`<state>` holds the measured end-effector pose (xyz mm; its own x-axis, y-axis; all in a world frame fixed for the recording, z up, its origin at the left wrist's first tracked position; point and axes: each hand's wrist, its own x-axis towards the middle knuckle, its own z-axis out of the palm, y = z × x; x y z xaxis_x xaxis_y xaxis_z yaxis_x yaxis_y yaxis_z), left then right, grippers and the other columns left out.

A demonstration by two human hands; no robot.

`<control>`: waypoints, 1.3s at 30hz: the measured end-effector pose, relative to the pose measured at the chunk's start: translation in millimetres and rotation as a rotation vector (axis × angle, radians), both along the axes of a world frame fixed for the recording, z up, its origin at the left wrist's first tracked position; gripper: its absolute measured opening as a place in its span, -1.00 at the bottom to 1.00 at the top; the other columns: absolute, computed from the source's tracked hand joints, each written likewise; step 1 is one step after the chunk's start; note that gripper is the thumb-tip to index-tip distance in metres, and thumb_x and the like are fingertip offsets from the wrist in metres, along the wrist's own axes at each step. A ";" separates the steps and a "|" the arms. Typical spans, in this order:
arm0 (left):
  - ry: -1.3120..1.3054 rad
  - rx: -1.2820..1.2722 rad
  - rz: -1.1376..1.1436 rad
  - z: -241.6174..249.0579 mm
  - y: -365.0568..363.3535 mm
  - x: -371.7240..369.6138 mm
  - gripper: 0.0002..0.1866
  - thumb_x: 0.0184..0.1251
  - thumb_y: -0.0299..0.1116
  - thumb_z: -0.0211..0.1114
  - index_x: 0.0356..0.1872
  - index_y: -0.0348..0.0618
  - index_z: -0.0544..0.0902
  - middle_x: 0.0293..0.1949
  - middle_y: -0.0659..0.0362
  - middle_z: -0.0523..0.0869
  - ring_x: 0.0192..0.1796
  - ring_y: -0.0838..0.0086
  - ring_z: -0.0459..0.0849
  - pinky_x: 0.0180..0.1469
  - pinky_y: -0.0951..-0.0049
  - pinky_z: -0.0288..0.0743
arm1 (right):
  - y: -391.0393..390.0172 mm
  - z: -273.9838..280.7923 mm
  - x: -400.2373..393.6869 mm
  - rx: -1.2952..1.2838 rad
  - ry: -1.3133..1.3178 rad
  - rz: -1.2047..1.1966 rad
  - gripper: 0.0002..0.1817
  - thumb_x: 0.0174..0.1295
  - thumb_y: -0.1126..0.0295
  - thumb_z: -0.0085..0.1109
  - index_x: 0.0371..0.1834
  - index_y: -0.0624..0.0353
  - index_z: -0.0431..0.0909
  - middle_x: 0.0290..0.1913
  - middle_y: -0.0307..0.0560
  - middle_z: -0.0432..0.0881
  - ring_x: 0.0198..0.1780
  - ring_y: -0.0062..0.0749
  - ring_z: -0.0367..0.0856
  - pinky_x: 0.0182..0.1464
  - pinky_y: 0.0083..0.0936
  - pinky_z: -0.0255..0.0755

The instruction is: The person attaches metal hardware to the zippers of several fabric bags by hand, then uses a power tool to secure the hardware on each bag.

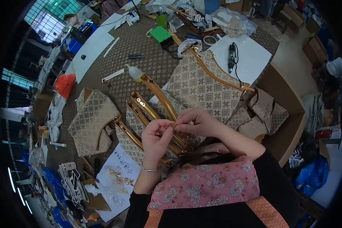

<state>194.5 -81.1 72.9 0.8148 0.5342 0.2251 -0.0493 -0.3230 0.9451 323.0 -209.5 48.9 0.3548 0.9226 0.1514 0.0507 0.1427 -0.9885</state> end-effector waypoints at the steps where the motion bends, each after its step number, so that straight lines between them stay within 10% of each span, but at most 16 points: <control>1: 0.046 -0.233 -0.065 -0.1 1.7 -2.4 -0.85 0.04 -0.67 0.20 -0.34 -0.29 0.62 -0.52 0.33 0.51 -0.52 0.73 0.38 -0.41 0.72 0.29 | 0.2 -0.6 -1.3 0.001 -0.001 0.000 -0.91 0.16 0.45 0.22 -0.38 0.25 0.63 -0.42 -0.22 0.55 -0.31 -0.57 0.52 -0.28 -0.64 0.38; 8: -0.006 -1.023 -0.216 -1.9 8.5 2.3 -0.75 0.31 -0.57 0.00 0.00 -0.25 0.42 -0.19 0.19 0.54 -0.21 0.56 0.55 -0.26 0.70 0.40 | -2.3 -5.4 -7.4 0.033 -0.056 -0.175 -0.91 0.09 0.45 0.20 -0.48 0.25 0.57 -0.50 -0.22 0.50 -0.41 -0.54 0.43 -0.33 -0.56 0.31; 39: 0.082 -1.119 -0.223 -27.1 0.3 4.9 -0.78 0.39 -0.28 0.09 -0.14 -0.21 0.53 -0.43 0.29 0.55 -0.52 0.67 0.46 -0.51 0.76 0.31 | -5.7 -5.2 -11.3 0.065 -0.151 -0.224 -0.90 0.09 0.49 0.15 -0.53 0.26 0.51 -0.55 -0.21 0.44 -0.43 -0.51 0.41 -0.36 -0.55 0.26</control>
